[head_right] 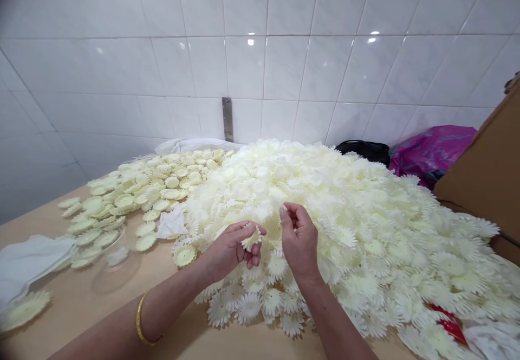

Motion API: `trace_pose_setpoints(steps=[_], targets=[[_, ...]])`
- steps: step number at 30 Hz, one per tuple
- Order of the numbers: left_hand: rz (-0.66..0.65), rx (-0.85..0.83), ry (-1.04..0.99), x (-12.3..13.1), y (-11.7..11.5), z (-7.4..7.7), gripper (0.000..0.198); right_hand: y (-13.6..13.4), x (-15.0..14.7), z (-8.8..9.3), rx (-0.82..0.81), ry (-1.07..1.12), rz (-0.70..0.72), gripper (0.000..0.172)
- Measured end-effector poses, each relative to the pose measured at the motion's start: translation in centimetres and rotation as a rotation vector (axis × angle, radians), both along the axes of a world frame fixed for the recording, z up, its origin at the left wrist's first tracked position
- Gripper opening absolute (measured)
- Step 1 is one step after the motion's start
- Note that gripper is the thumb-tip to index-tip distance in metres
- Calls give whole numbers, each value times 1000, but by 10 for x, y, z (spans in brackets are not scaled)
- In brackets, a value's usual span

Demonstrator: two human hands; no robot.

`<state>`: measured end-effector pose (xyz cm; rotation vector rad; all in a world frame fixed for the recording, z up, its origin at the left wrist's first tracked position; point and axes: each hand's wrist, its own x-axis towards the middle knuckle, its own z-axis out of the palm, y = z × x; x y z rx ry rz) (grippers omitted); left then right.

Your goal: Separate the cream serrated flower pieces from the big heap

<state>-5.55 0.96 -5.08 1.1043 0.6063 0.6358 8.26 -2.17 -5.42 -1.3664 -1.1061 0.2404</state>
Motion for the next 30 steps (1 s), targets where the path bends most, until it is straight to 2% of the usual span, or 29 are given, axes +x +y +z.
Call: trace_pose_setpoints(steps=[3, 7, 21, 26, 30], targets=[[22, 25, 10, 1, 1, -3, 30, 2, 4, -1, 25, 32, -59, 31], [38, 59, 19, 1, 0, -5, 31, 0, 1, 1, 26, -4, -40, 26], [116, 126, 211, 1, 3, -8, 50, -5, -9, 1, 34, -137, 273, 32], [140, 144, 215, 1, 1, -13, 53, -6, -13, 2, -10, -164, 419, 22], [115, 62, 252, 0, -1, -13, 59, -7, -15, 3, -40, -84, 398, 25]])
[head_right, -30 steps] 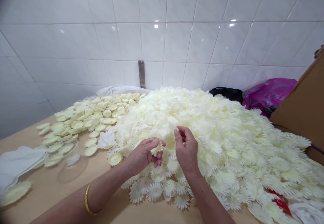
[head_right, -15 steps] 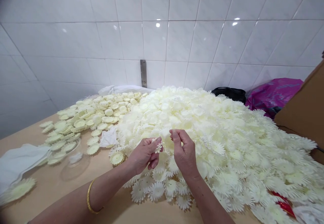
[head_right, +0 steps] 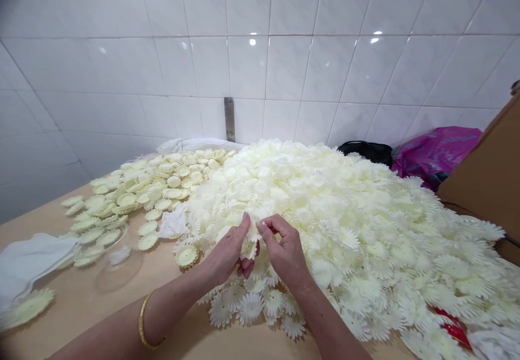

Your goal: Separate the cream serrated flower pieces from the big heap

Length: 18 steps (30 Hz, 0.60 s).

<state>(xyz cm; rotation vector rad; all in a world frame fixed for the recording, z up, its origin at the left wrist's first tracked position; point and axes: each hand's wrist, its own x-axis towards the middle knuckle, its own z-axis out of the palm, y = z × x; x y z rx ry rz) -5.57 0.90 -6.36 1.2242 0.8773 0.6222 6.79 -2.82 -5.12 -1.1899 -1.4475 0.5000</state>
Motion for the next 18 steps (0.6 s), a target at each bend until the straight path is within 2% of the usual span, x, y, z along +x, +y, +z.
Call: trace_pose_setpoints(steps=[4, 8, 14, 18], targets=[[-64, -19, -104, 0, -1, 9, 60, 2, 5, 0, -47, 148, -54, 27], [-18, -36, -201, -1, 2, 13, 49, 4, 11, 0, -31, 224, -58, 26], [27, -4, -314, -4, 6, 12, 34, 3, 11, -1, -70, 126, -6, 27], [80, 17, -290, -4, 5, 13, 27, 3, 8, -2, -79, 46, 57, 29]])
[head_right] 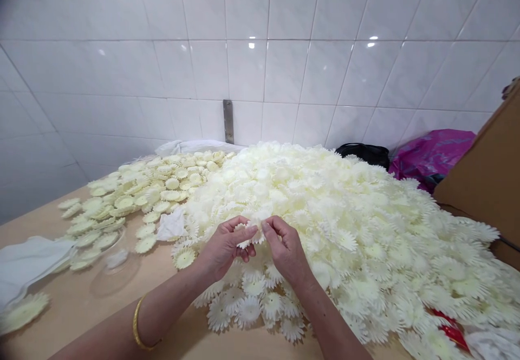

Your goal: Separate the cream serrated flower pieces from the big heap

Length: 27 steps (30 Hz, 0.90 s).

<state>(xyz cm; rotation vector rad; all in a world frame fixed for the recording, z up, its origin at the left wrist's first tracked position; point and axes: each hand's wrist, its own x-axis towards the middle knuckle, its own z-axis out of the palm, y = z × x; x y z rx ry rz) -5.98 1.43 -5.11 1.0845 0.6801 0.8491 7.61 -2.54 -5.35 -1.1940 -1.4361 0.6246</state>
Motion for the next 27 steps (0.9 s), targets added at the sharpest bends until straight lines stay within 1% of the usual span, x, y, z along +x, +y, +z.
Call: trace_pose_setpoints(steps=[2, 6, 8, 12, 15, 18, 23, 25, 27], targets=[[41, 17, 29, 0, -1, -1, 26, 0, -1, 0, 5, -14, 41, 29], [94, 80, 66, 2, -3, -2, 25, 2, -2, -1, -21, 37, 110, 24], [71, 79, 52, 2, -3, -2, 26, 3, -2, -1, -40, 66, 83, 25], [-11, 11, -27, 2, -4, 0, 26, 3, 0, -2, -55, 86, 5, 30], [-50, -7, -74, 2, -3, 0, 24, 2, 1, -3, -44, 76, -14, 33], [-93, 7, -95, 2, -3, -2, 23, 3, 1, -4, -55, 62, 4, 34], [-107, 45, -58, 2, -5, -2, 22, 4, -2, -6, -76, 80, 33, 35], [-97, 82, -33, 3, -5, -2, 23, 4, -3, -5, -79, 120, 61, 33], [-54, 102, -2, 4, -5, -4, 25, 4, -3, -4, -84, 154, 115, 31]])
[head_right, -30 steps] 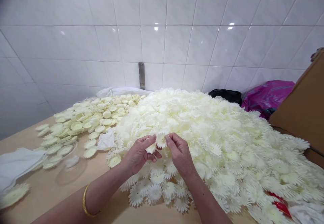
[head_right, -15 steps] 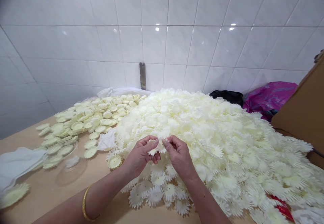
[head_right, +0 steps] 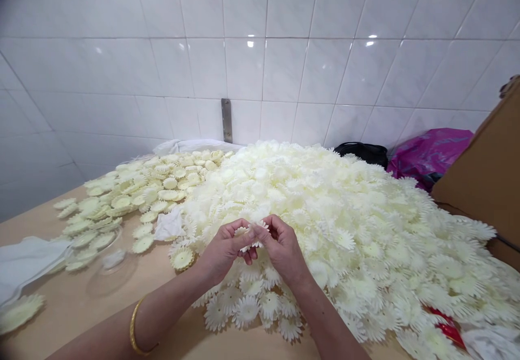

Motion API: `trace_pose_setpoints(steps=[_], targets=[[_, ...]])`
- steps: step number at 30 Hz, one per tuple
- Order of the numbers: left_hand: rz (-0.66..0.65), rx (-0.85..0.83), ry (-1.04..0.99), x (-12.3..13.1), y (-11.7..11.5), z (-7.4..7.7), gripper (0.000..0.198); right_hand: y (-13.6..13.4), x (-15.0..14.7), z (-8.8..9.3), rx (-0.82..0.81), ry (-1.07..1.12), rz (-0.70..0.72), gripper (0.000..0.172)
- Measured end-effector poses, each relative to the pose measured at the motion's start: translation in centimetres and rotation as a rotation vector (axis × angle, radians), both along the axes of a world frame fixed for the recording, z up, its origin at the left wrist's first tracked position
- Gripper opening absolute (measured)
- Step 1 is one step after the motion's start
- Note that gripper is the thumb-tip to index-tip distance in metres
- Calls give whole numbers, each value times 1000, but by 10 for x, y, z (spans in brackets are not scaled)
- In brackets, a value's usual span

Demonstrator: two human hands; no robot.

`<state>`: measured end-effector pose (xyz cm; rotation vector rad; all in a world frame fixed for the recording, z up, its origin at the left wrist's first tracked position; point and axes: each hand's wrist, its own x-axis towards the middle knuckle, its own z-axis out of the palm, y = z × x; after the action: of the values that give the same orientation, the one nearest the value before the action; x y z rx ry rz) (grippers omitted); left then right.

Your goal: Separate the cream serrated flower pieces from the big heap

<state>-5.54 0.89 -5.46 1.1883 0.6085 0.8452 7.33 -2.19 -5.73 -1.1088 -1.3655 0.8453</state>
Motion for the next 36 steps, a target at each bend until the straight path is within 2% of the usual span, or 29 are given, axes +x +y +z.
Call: trace_pose_setpoints(steps=[2, 4, 7, 14, 20, 25, 28, 32, 36], targets=[[44, -5, 23, 1, 0, -1, 27, -1, 1, 1, -2, -6, -2, 31], [56, -26, 23, 0, 0, -1, 27, -1, 2, 2, 2, -36, -76, 34], [19, -76, -5, -1, 0, 2, 24, -1, 3, 3, 15, -63, -176, 38], [-67, -110, -50, 0, -2, 1, 23, 0, 3, 0, 9, -77, -197, 41], [-58, -107, -27, 1, -3, 0, 20, -2, 0, 0, -101, 62, -43, 45], [-71, -16, -5, 0, -4, 1, 24, -4, -3, 6, -94, 99, -12, 46], [6, 42, 26, 0, -3, -1, 23, -4, -2, 7, -99, 107, 3, 46], [225, 104, 29, -2, 2, 1, 25, -3, 2, 6, -135, 161, -10, 41], [347, 210, 87, -8, 8, 6, 26, -2, 4, 7, -133, 207, 78, 36]])
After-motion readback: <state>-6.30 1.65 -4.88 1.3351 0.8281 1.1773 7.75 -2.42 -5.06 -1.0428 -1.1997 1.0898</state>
